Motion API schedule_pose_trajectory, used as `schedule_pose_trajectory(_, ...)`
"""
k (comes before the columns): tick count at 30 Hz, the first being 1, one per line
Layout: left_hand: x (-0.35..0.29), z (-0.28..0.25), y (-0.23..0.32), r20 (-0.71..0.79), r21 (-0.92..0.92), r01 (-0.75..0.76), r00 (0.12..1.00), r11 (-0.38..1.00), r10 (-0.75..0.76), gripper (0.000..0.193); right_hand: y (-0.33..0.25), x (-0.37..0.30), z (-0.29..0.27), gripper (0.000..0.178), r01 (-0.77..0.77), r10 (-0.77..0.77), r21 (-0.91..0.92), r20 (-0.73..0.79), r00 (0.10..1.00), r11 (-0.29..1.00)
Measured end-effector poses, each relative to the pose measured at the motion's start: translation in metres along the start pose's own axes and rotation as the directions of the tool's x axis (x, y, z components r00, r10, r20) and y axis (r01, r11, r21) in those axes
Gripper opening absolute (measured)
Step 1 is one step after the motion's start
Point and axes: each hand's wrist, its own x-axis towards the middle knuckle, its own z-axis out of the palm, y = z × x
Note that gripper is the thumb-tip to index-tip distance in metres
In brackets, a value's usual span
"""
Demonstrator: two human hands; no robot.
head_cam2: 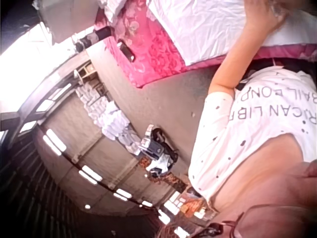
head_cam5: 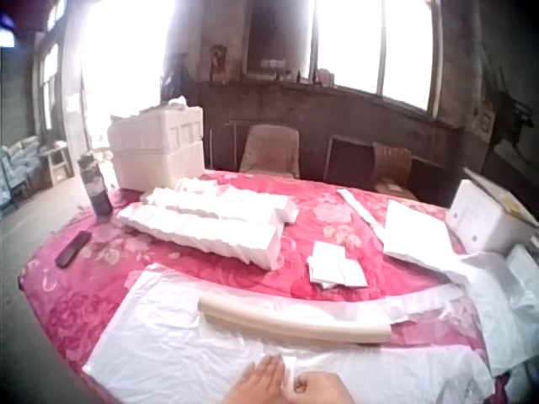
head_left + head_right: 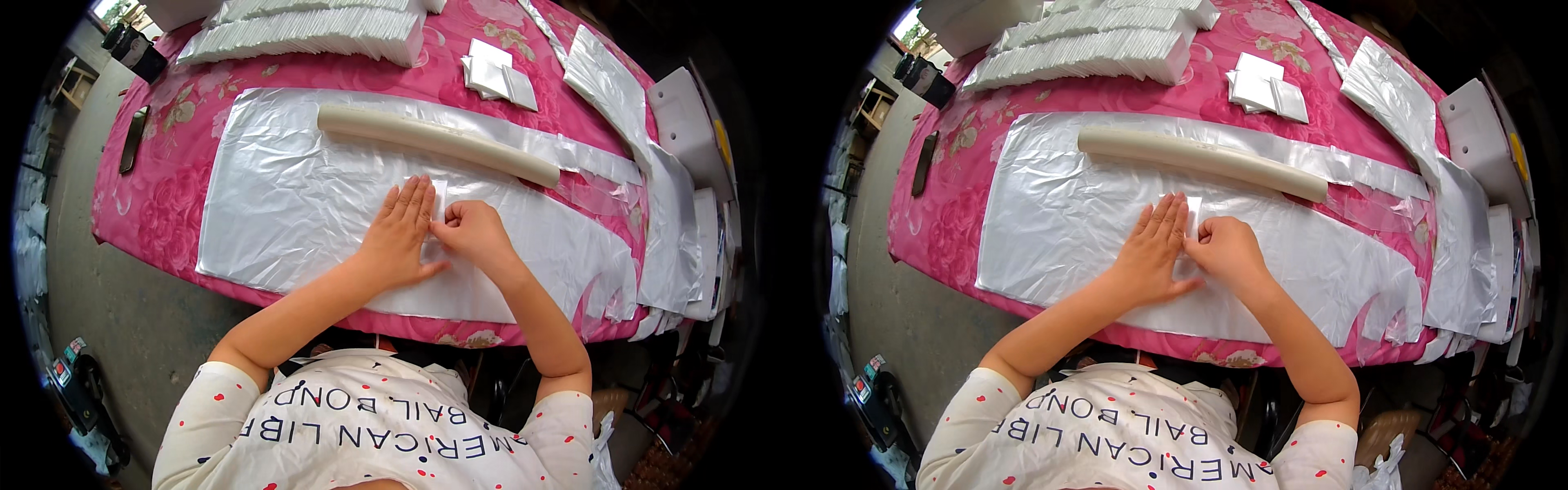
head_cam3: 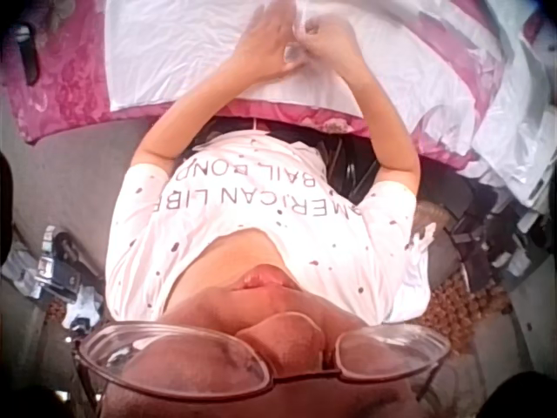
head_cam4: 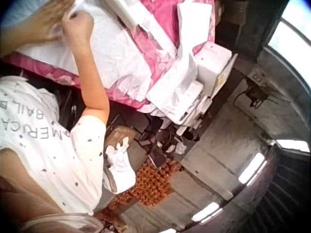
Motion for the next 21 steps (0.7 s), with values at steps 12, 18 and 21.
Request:
schedule_pose_trajectory(12, -0.057, -0.032, -0.001, -0.258, -0.551, -0.013, 0.954, 0.834, -0.155, 0.063, -0.005, 0.014, 0.025, 0.045, 0.589, -0.757, -0.563, -0.105, 0.645, 0.580)
schedule_pose_trajectory(18, -0.170, -0.040, -0.004, 0.592, -0.774, 0.633, 0.724, 0.001, -0.354, 0.028, -0.016, 0.016, 0.093, 0.064, 0.536, -0.627, -0.441, -0.084, 0.774, 0.720)
schedule_pose_trajectory(21, -0.191, -0.043, 0.008, 0.656, -0.736, 0.627, 0.569, -0.255, -0.496, 0.029, -0.034, -0.025, 0.135, 0.062, 0.593, -0.620, -0.313, 0.018, 0.785, 0.742)
